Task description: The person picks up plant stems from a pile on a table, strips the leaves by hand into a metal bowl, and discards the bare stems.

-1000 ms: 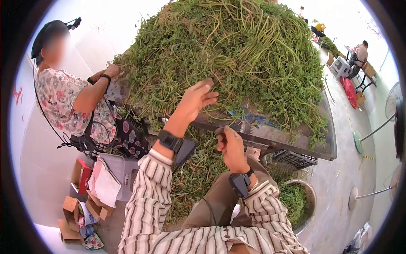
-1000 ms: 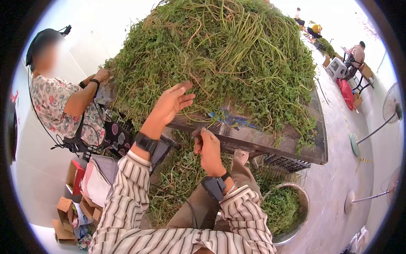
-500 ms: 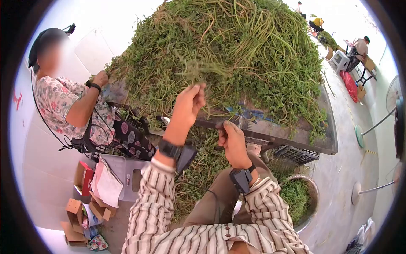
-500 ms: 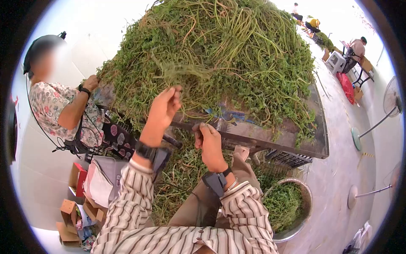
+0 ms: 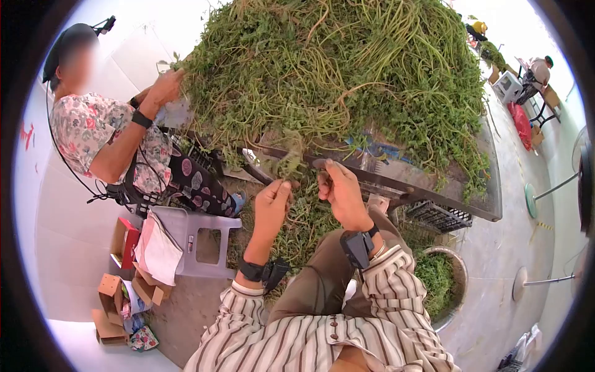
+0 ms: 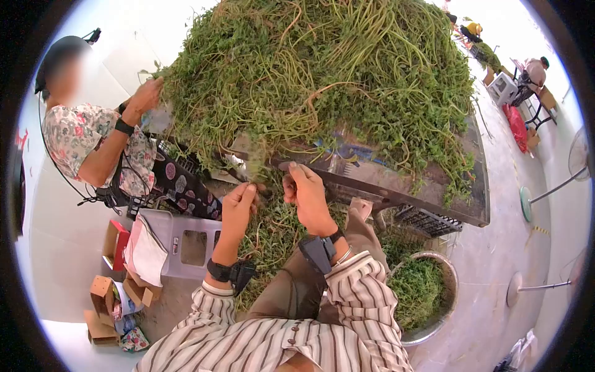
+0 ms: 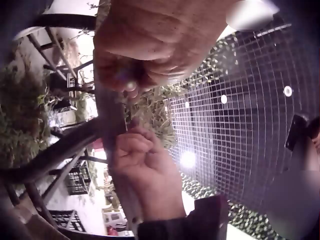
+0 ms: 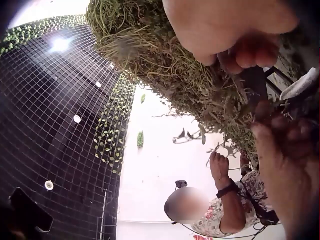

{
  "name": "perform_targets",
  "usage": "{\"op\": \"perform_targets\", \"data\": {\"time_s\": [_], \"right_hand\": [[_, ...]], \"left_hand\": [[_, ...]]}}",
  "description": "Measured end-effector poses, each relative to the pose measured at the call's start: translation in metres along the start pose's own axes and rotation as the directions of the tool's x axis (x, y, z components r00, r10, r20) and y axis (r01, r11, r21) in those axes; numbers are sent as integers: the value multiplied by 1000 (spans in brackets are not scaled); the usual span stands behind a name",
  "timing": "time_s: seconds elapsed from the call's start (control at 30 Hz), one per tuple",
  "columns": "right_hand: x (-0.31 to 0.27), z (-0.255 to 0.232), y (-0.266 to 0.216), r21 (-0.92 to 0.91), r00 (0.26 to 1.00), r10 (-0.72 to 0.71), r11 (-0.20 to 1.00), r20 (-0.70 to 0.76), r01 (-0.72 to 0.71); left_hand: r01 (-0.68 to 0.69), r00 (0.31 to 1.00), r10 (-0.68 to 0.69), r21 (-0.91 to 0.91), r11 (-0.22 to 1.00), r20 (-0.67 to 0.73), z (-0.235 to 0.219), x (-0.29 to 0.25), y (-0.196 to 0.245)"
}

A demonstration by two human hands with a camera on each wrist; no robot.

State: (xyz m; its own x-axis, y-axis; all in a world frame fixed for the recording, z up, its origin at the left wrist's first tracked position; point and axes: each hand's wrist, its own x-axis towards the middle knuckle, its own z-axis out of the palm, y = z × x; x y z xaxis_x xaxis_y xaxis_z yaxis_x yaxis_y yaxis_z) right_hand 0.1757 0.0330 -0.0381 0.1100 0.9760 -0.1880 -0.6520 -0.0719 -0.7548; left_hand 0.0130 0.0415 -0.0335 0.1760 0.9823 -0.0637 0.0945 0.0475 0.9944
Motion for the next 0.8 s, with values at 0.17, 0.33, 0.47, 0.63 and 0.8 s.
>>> {"op": "perform_targets", "data": {"time_s": [0.17, 0.33, 0.47, 0.63, 0.8], "right_hand": [[2, 4, 6, -67, 992, 92, 994, 91, -86], [-2, 10, 3, -172, 976, 146, 978, 160, -118], [0, 9, 5, -248, 997, 72, 967, 42, -59], [4, 3, 13, -311, 999, 44, 950, 27, -34], [6, 1, 16, -435, 999, -32, 900, 35, 44]], "left_hand": [[-270, 959, 281, 370, 889, 27, 3, -5, -8], [-308, 946, 315, 508, 804, 74, 11, -12, -2], [-445, 889, 437, 491, 749, 139, -3, 6, 1], [-439, 893, 437, 432, 788, 109, -9, 29, 59], [-370, 928, 304, 473, 800, 214, 11, 44, 64]]}}
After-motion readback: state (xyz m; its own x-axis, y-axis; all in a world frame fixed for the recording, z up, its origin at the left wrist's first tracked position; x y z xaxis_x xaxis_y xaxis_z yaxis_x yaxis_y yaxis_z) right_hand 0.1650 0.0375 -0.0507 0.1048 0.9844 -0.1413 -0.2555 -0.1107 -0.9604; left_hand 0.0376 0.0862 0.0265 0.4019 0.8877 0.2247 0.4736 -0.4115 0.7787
